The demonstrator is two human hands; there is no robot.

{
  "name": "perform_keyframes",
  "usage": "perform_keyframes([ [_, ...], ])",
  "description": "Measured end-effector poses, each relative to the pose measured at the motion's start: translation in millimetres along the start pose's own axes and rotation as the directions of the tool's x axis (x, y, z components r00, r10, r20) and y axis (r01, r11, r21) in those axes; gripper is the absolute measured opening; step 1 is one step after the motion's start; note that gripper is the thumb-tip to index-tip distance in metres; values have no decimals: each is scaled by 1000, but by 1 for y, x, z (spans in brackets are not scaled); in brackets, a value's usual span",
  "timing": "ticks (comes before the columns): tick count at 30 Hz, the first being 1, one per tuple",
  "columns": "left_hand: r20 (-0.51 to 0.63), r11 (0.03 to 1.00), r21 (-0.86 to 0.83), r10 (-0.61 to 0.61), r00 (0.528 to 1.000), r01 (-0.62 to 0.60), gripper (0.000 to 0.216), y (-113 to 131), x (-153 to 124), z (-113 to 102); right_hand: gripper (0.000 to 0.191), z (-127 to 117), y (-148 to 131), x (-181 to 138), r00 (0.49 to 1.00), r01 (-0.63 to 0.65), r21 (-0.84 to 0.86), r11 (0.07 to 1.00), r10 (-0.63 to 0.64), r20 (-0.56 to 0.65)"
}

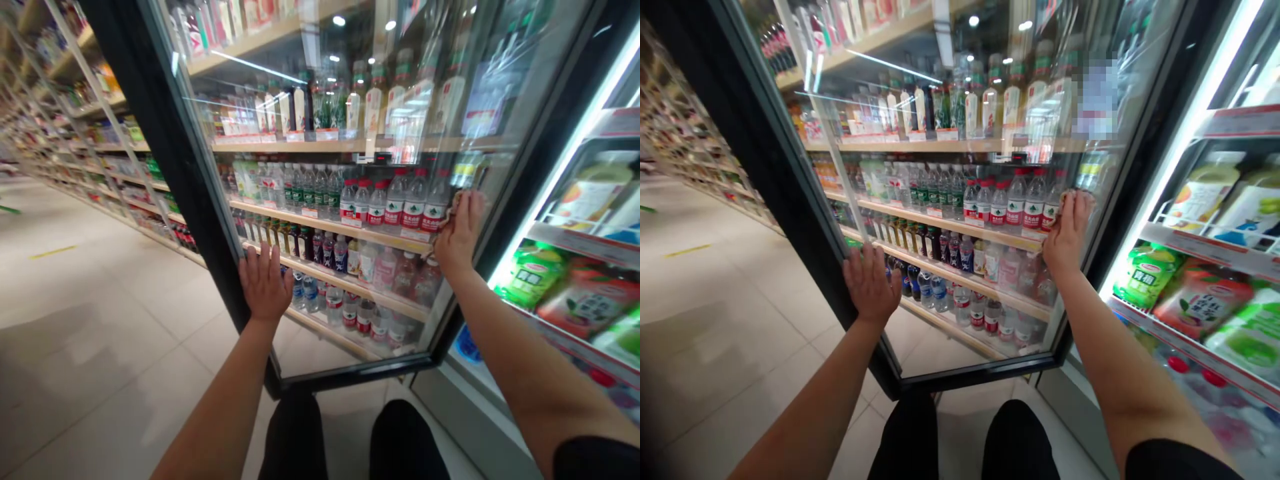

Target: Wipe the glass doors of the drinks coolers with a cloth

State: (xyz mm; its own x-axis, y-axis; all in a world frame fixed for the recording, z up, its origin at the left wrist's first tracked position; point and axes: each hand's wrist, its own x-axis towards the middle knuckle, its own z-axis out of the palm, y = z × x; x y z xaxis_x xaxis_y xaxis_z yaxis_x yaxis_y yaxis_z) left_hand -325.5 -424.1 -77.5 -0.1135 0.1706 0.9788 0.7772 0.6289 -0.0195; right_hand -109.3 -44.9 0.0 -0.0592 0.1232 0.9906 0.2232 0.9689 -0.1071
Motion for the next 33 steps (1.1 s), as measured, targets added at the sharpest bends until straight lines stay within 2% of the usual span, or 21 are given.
perform_keyframes([
  [3,40,998,-41,-40,998,42,62,1,-1,0,65,1,2,-19,999,-23,-14,1000,23,-45],
  [5,27,999,-28,-27,999,27,63,1,-1,-1,65,3,0,-21,994,-71,-4,997,70,-86],
  [8,-3,1000,6,13,1000,-13,64,2,0,-1,65,11,-18,1,983,-143,9,990,143,-112],
  [10,-6,1000,-6,14,1000,-14,63,3,1,-2,65,17,-42,18,988,-129,26,991,131,-83],
  [12,-13,1000,-20,13,1000,-13,61,3,2,-2,65,23,-74,23,998,-58,54,997,59,-19],
  [14,-27,1000,-11,21,999,-22,60,3,2,-1,67,28,-109,12,996,44,89,995,-50,70],
  [16,-29,1000,11,23,999,-23,60,3,2,-1,69,31,-141,-5,972,156,136,978,-176,157],
  [19,-31,999,28,25,999,-24,59,2,2,0,69,33,-174,-18,930,245,191,950,-286,230],
  [24,-20,1000,10,-11,1000,11,57,2,1,0,61,36,-198,0,918,262,253,931,-321,233],
  [26,-27,1000,-10,-21,999,21,56,2,1,0,59,39,-203,-6,912,254,265,930,-322,254],
  [28,-33,999,-33,-22,999,21,55,3,1,0,59,43,-205,-22,873,289,302,908,-380,305],
  [31,-34,999,-35,-8,999,7,55,3,1,0,58,47,-209,-44,778,376,384,843,-512,364],
  [33,-34,1000,-12,-1,999,0,54,2,1,1,58,48,-214,-44,763,385,404,830,-533,365],
])
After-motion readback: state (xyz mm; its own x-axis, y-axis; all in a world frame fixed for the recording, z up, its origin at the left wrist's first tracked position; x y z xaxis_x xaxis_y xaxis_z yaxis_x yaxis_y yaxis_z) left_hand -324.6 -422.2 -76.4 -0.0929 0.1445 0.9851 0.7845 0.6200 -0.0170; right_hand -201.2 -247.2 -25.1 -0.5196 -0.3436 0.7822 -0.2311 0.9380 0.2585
